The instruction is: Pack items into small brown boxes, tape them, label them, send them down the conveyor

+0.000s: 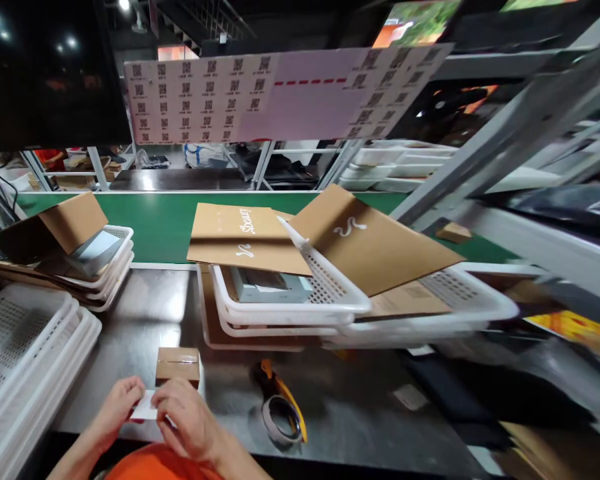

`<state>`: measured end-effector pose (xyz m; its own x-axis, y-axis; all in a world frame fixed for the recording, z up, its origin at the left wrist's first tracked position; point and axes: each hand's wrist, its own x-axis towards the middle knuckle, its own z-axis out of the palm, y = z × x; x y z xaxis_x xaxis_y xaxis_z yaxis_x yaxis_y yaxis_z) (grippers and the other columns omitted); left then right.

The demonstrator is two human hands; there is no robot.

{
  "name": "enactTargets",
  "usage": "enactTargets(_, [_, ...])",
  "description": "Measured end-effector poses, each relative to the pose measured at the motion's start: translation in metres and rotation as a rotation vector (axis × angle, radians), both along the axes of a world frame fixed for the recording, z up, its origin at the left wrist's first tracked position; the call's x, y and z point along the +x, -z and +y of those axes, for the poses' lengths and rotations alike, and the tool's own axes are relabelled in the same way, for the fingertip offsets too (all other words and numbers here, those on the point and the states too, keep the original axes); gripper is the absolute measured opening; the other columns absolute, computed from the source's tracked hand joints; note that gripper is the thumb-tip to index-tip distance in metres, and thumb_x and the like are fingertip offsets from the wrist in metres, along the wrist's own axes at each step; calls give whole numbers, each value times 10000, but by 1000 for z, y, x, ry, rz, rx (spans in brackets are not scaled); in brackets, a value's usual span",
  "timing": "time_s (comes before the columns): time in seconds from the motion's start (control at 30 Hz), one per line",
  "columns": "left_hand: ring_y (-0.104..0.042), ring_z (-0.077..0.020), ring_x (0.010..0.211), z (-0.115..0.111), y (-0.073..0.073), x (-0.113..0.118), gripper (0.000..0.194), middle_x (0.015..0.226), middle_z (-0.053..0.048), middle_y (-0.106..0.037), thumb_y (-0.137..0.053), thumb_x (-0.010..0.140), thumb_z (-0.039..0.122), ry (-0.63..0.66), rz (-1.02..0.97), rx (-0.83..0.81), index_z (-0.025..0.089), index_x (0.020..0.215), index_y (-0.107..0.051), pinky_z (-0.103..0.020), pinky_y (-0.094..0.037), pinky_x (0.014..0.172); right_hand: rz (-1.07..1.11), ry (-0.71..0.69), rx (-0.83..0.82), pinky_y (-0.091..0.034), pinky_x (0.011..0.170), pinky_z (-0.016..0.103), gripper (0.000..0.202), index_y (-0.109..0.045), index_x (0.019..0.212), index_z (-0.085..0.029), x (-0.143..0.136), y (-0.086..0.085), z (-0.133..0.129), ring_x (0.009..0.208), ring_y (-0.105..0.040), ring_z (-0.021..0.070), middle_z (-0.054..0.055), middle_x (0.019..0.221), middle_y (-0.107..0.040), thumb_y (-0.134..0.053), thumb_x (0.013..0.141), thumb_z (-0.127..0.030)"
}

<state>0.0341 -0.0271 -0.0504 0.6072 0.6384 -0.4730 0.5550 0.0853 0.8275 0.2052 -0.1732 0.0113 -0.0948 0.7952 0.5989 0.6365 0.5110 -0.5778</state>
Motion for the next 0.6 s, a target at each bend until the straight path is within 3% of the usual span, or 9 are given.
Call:
enactTargets(0.07, [-567,-167,650,15,26,-9,288,626,37,-487,-523,873,452,6,140,113,237,687,-483,-302,-505,662,205,82,20,-588,849,374,178,-582,1042,-263,-5,7,-15,878,-702,200,33,980,-750,-542,932,-129])
enactTargets(0.17, [-685,-278,835,33,56,-36,210,691,-40,-607,-553,842,325,19,292,267,238,662,-487,-435,-561,853,623,467,-39,-584,897,376,62,-588,997,-254,-2,25,-21,934,-702,207,51,963,-739,-531,1020,-244])
enactTargets(0.23, [-696,-353,1138,37,67,-54,84,1000,-145,-755,-563,825,240,66,302,354,215,756,-602,-512,-508,1079,818,705,-192,-588,851,373,152,-605,961,-238,10,42,-10,904,-698,221,61,939,-734,-586,999,-384])
enactTargets(0.3, [-566,-328,1435,34,71,-60,149,1433,-153,-692,-581,805,166,201,249,442,215,888,-695,-462,-384,1263,905,794,-352,-578,729,357,236,-613,926,-223,25,63,9,774,-683,220,35,826,-711,-675,896,-449])
enactTargets(0.37, [-396,-285,1590,29,73,-50,292,1683,-102,-488,-593,778,108,444,207,560,213,1002,-748,-405,-304,1330,924,796,-442,-542,626,331,223,-603,874,-225,37,84,29,638,-641,199,-19,690,-646,-712,794,-402])
enactTargets(0.47, [-208,-313,1659,21,74,-16,497,1783,-125,-234,-563,784,61,761,231,731,133,1241,-743,-463,-251,1354,918,808,-477,-529,583,319,217,-577,875,-240,43,113,53,591,-626,188,-44,671,-618,-682,695,-299])
enactTargets(0.6, [-194,-364,1653,16,82,22,575,1779,-142,-161,-577,813,70,831,267,756,109,1371,-712,-546,-271,1333,868,833,-491,-558,594,337,361,-561,990,-253,41,142,68,624,-652,204,-28,732,-646,-624,635,-230])
